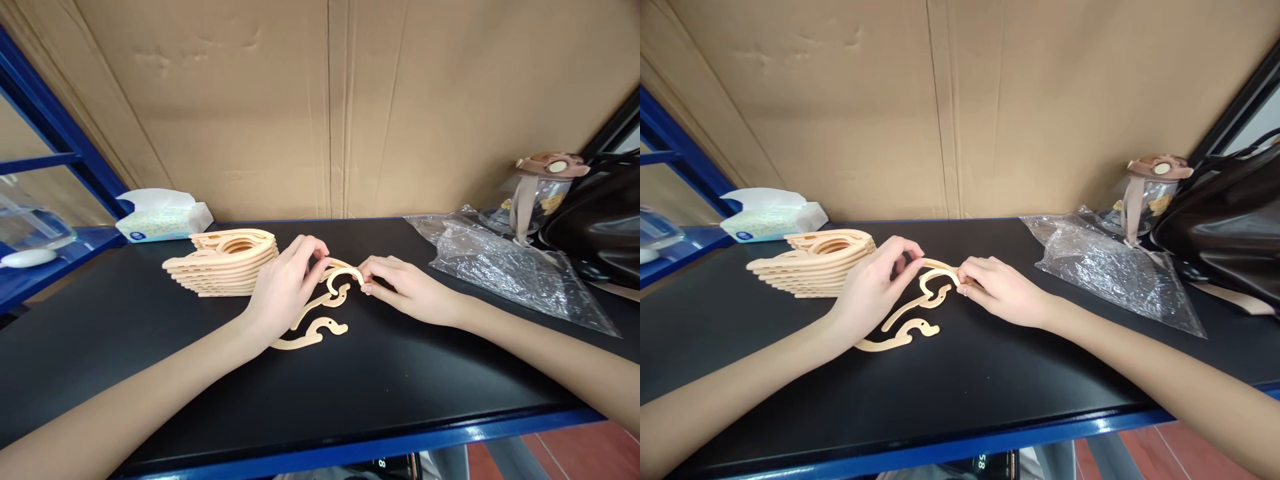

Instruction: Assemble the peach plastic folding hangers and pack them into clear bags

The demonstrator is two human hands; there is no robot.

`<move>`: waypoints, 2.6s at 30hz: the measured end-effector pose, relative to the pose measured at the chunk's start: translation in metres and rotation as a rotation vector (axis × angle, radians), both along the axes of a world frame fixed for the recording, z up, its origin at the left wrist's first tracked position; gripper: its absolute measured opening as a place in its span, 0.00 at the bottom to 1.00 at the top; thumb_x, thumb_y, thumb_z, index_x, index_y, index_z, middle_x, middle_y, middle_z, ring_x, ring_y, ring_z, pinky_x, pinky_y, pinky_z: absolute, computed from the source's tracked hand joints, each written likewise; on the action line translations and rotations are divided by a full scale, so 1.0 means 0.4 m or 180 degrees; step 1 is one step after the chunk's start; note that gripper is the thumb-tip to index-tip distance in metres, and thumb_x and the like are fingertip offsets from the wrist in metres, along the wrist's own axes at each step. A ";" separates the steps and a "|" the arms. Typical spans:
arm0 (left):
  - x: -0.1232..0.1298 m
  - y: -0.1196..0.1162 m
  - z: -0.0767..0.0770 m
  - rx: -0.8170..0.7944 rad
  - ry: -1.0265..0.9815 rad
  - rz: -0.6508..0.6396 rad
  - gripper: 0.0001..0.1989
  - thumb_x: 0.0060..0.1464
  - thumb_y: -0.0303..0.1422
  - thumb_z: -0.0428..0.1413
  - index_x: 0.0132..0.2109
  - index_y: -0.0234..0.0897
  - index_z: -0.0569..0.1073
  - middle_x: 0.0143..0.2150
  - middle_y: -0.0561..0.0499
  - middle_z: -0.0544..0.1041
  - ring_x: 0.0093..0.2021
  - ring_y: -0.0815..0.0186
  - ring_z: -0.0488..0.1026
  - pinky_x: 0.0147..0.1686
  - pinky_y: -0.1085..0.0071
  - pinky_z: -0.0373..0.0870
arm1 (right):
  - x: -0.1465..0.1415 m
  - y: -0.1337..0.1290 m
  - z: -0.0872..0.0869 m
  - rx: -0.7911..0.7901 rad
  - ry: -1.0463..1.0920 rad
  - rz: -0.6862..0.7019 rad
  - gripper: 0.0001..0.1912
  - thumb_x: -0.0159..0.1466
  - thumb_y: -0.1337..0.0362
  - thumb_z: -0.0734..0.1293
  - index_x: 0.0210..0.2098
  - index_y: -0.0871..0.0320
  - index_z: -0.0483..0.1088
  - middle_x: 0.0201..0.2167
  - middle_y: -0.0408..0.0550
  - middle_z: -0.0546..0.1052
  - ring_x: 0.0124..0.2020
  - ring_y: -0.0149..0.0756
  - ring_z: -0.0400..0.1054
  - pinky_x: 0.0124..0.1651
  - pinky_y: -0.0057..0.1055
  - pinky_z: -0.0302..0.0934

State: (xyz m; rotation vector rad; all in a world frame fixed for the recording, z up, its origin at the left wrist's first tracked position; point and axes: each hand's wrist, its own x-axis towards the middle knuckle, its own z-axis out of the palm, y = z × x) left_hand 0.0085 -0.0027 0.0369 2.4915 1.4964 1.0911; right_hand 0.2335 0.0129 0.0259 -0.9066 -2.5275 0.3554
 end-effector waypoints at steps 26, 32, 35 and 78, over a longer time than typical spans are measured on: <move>0.010 0.001 0.026 -0.1814 -0.2982 -0.1079 0.10 0.57 0.38 0.58 0.40 0.36 0.77 0.41 0.50 0.76 0.41 0.66 0.74 0.43 0.71 0.74 | 0.000 0.014 0.006 -0.2081 0.1518 0.0115 0.06 0.63 0.62 0.64 0.33 0.58 0.69 0.37 0.45 0.74 0.38 0.33 0.66 0.46 0.33 0.60; 0.012 -0.006 0.029 -0.1790 -0.2956 -0.1195 0.10 0.60 0.36 0.55 0.45 0.35 0.76 0.38 0.50 0.78 0.40 0.66 0.75 0.43 0.72 0.74 | 0.000 0.013 0.012 -0.1927 0.1533 0.0154 0.07 0.62 0.63 0.65 0.29 0.58 0.67 0.28 0.40 0.69 0.32 0.30 0.64 0.41 0.30 0.59; 0.012 -0.005 0.025 -0.1850 -0.2890 -0.1196 0.11 0.60 0.37 0.55 0.45 0.35 0.74 0.38 0.49 0.78 0.38 0.66 0.75 0.37 0.72 0.75 | -0.001 0.004 0.015 -0.1705 0.1211 0.0219 0.07 0.61 0.63 0.65 0.28 0.58 0.66 0.28 0.40 0.69 0.31 0.29 0.63 0.39 0.29 0.59; 0.028 -0.027 0.014 -0.2269 -0.2254 -0.1552 0.09 0.65 0.37 0.47 0.36 0.37 0.61 0.31 0.53 0.77 0.29 0.69 0.76 0.32 0.73 0.75 | -0.013 -0.010 -0.002 -0.0203 0.1440 0.0185 0.05 0.62 0.72 0.64 0.32 0.56 0.64 0.31 0.41 0.65 0.32 0.28 0.60 0.36 0.29 0.58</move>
